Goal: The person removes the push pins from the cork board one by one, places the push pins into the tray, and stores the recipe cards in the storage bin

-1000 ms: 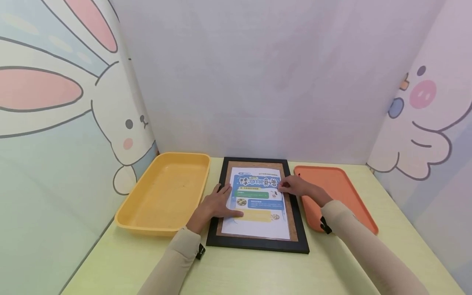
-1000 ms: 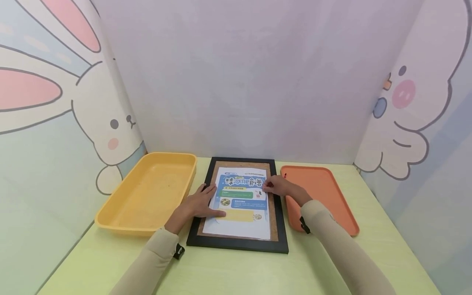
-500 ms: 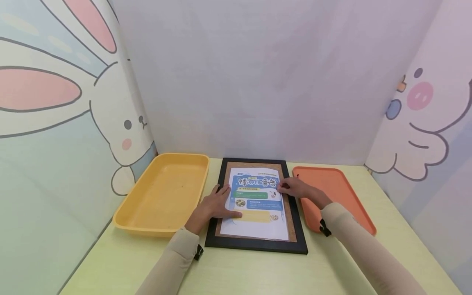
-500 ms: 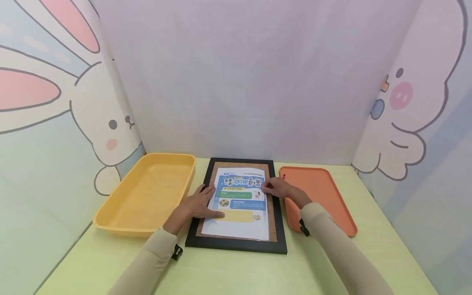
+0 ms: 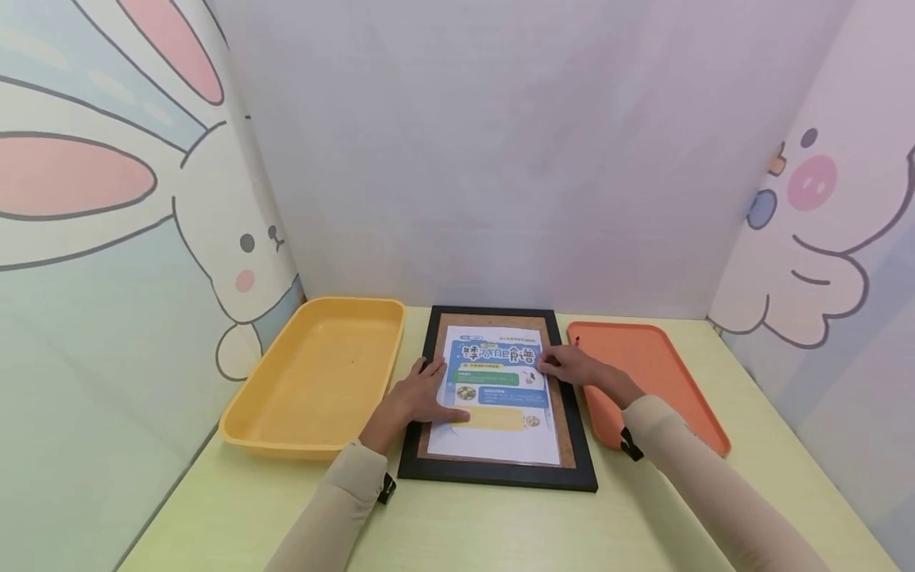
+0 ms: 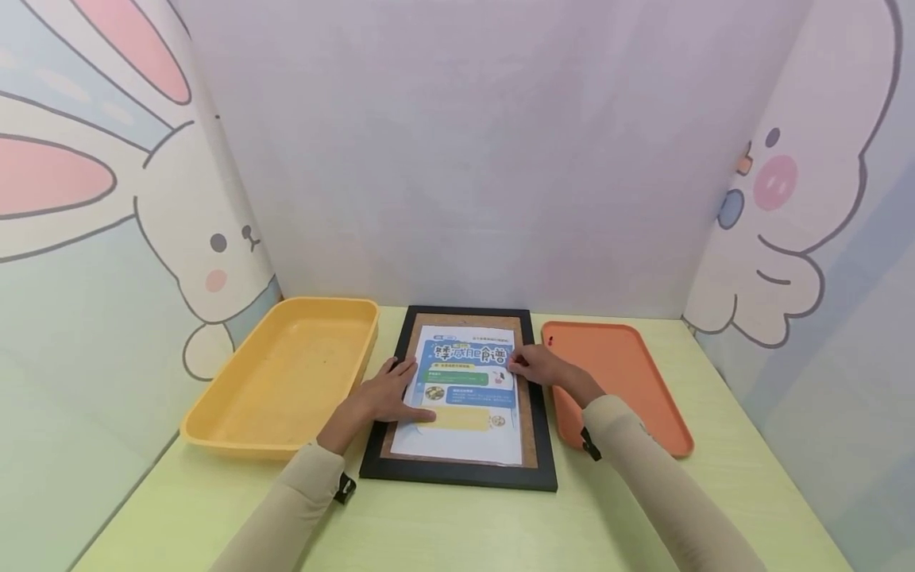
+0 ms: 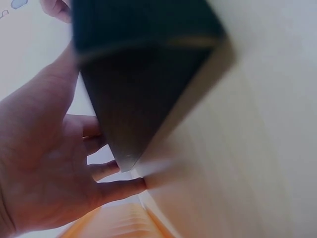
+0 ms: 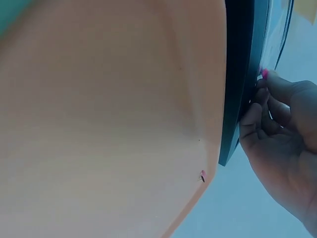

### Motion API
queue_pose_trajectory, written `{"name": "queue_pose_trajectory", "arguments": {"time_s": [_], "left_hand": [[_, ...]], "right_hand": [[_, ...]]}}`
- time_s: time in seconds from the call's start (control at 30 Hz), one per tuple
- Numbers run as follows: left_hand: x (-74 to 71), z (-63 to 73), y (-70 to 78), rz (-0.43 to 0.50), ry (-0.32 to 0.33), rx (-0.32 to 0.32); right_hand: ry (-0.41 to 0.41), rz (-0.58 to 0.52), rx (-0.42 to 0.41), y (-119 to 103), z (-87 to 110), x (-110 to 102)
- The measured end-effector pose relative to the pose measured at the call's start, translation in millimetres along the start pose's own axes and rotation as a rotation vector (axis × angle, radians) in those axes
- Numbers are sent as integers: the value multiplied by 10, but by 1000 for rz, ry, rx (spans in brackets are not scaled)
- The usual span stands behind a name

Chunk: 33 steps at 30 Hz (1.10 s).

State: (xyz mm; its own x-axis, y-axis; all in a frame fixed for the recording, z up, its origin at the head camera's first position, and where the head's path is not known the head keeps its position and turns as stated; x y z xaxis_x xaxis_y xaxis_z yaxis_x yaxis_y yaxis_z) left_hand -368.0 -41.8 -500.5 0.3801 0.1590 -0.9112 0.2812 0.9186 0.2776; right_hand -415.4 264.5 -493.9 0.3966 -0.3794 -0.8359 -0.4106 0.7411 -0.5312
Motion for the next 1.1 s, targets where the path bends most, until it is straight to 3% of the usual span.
{"name": "queue_pose_trajectory", "arguments": {"time_s": [0.37,0.73,1.1], "left_hand": [[50,20,7,7,-9,11],[37,9,-2,-9,0,16],[8,-1,1,-9,2,21]], "right_hand": [[59,47,-12,20,22,63],[95,178,-20,-26,56,77],[91,153,-25,10,74,101]]}}
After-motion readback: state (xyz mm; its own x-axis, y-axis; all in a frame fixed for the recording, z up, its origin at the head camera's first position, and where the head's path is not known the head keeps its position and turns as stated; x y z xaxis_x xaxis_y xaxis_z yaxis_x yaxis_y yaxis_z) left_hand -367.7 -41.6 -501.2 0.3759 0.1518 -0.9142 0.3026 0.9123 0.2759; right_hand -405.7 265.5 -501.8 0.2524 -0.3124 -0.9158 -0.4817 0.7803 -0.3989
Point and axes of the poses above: each hand's wrist, its own z-axis away from the middle knuckle, its own x-axis out of the palm, y = z × x, the point moved 5 cm from there along -z, towards the middle knuckle, and after that the axes turned 8 degrees about -y, right-handed, at the moved point
